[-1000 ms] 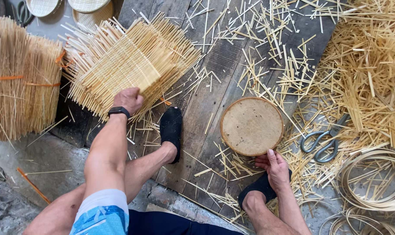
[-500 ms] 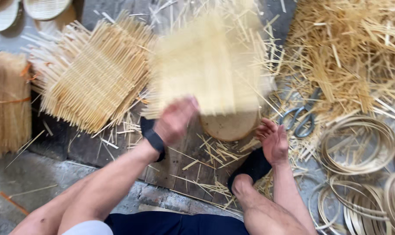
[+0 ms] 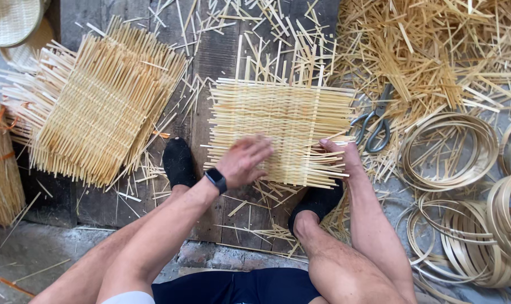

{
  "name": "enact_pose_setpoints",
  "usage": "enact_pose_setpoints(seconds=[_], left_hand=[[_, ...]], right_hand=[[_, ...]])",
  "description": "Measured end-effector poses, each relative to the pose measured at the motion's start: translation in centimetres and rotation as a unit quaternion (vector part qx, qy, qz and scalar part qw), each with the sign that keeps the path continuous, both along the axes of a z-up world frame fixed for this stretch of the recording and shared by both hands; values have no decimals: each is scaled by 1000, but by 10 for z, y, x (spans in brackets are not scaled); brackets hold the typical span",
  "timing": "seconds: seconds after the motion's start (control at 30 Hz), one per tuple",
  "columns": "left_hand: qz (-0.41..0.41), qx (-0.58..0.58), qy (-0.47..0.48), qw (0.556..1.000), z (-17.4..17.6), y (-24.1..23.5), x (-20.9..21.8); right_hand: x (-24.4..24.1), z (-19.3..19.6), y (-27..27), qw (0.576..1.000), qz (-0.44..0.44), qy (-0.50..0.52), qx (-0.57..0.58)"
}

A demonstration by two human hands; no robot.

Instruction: The person weaves bamboo strips into a circular mat using a wooden frame and shears. They repeatedly place a circular frame over a woven section, trim excess strips with shears, and continue weaving to expand the mat.

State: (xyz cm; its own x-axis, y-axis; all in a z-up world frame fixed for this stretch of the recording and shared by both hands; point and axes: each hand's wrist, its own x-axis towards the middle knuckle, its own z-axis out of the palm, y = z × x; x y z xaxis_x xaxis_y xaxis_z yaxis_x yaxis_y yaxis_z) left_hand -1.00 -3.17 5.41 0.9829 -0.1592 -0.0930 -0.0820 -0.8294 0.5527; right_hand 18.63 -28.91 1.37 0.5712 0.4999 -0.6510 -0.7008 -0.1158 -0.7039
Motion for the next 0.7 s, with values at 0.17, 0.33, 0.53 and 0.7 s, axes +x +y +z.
enact_pose_setpoints(seconds=[0.17, 0.33, 0.53, 0.7], left_hand=[[-20, 145, 208, 967, 19, -6, 39], [-9, 198, 158, 967, 20, -17, 33], [4, 179, 151, 972, 16, -17, 34], [-7, 179, 196, 964, 29, -15, 40]], right_hand=[[1, -17, -12, 1000, 7, 9, -20], [2, -38, -37, 995, -86, 37, 36], [32, -51, -118, 884, -235, -303, -268], [45, -60, -193, 503, 17, -588, -634]])
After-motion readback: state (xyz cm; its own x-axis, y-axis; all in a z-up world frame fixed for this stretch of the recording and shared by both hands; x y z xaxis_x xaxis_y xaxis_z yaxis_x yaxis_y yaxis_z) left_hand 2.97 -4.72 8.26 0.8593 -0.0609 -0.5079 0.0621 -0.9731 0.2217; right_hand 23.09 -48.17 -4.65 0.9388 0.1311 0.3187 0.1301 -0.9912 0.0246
